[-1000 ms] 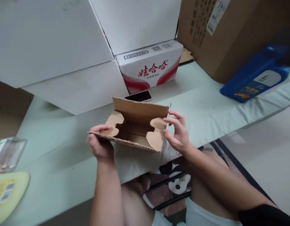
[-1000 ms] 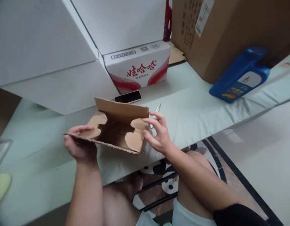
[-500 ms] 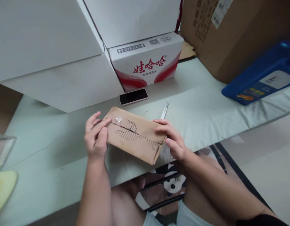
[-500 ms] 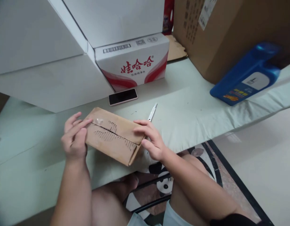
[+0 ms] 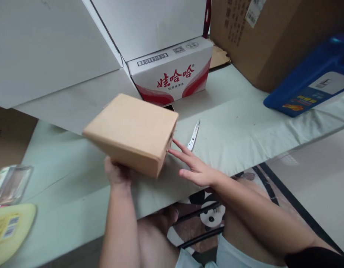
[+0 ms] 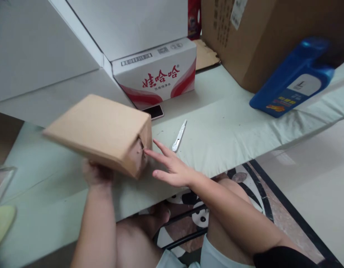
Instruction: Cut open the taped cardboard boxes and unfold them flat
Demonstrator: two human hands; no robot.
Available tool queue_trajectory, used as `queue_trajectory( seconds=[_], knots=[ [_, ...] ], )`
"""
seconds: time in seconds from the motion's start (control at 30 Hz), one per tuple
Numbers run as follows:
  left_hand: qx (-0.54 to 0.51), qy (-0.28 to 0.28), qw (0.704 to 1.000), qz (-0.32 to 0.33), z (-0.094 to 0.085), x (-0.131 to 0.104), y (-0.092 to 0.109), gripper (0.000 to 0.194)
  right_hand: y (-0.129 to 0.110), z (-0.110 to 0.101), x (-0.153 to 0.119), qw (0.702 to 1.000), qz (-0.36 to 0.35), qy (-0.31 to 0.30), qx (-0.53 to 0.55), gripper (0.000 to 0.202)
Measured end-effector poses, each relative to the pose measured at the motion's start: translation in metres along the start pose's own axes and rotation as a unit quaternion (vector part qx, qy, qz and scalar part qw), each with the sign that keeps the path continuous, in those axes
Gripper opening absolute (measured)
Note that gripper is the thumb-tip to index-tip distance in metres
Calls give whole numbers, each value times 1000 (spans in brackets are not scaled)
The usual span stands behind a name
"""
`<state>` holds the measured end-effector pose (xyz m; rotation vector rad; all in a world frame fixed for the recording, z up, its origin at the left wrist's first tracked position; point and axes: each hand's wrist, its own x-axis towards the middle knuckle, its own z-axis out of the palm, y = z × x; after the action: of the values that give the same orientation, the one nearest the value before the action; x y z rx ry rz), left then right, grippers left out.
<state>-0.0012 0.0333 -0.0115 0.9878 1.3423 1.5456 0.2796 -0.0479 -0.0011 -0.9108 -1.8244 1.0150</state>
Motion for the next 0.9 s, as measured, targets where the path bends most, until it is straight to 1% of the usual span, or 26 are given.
queue_trajectory(
  seconds=[0.03, 0.07, 0.1, 0.13, 0.2, 0.27, 0.3, 0.33, 0.37, 0.4, 0.43, 0.47, 0.5, 0.53, 0.57, 0.6, 0.63, 0.67, 0.7, 0.77, 0.8, 0.83, 0.87, 0.9],
  knots=[
    [-20, 10, 998, -65, 6, -6, -1, 52, 2, 2, -1, 1000, -2, 6, -12, 71],
    [-12, -49, 990, -134, 11, -13, -1, 62, 4, 4, -2, 1000, -8, 18, -17, 74],
    [4, -116, 975, -191, 16, -20, 1, 73, 6, 5, -2, 999, -16, 40, -16, 76],
    [17, -163, 960, -225, 19, -27, 4, 79, 8, 5, -2, 997, -24, 72, -6, 78],
    [72, -246, 926, -276, 22, -37, 12, 80, 10, 3, -1, 989, -19, 140, 40, 83],
    [147, -348, 869, -320, 21, -41, 21, 78, 11, -4, 0, 977, 21, 193, 91, 78],
    [183, -396, 836, -332, 20, -41, 24, 76, 10, -8, 1, 970, 44, 213, 108, 71],
    [214, -432, 810, -334, 18, -39, 27, 73, 9, -13, 2, 964, 64, 229, 117, 61],
    [236, -443, 802, -322, 17, -36, 27, 69, 8, -17, 3, 959, 79, 243, 120, 51],
    [247, -423, 820, -297, 17, -32, 27, 62, 8, -20, 5, 956, 87, 255, 119, 43],
    [246, -376, 855, -258, 17, -28, 25, 55, 7, -22, 6, 953, 91, 262, 120, 38],
    [227, -294, 905, -206, 17, -23, 23, 50, 7, -23, 7, 952, 95, 262, 124, 36],
    [181, -180, 957, -136, 18, -18, 21, 48, 7, -24, 8, 953, 98, 257, 129, 36],
    [122, -67, 989, -51, 20, -15, 20, 48, 7, -24, 8, 954, 99, 248, 135, 36],
    [74, 6, 997, 34, 22, -12, 19, 52, 6, -23, 8, 957, 97, 235, 142, 37],
    [36, 46, 993, 103, 24, -10, 20, 56, 5, -22, 8, 960, 93, 219, 149, 38],
    [9, 59, 986, 153, 26, -10, 22, 59, 3, -21, 8, 964, 86, 198, 155, 38],
    [-13, 59, 980, 191, 28, -10, 25, 60, 1, -19, 8, 969, 77, 171, 160, 39],
    [-22, 44, 975, 216, 30, -12, 27, 60, -2, -17, 7, 975, 65, 138, 161, 39],
    [2, 5, 971, 240, 32, -15, 30, 55, -6, -15, 7, 984, 43, 76, 152, 40],
    [28, -13, 972, 235, 32, -16, 30, 49, -7, -15, 6, 987, 33, 60, 145, 42],
    [51, -23, 974, 219, 32, -17, 29, 42, -7, -15, 7, 989, 30, 61, 134, 44],
    [67, -24, 978, 198, 32, -18, 28, 36, -5, -16, 7, 989, 40, 83, 112, 45],
    [72, -20, 982, 176, 32, -19, 26, 31, -3, -18, 7, 988, 65, 119, 69, 45]
  ],
)
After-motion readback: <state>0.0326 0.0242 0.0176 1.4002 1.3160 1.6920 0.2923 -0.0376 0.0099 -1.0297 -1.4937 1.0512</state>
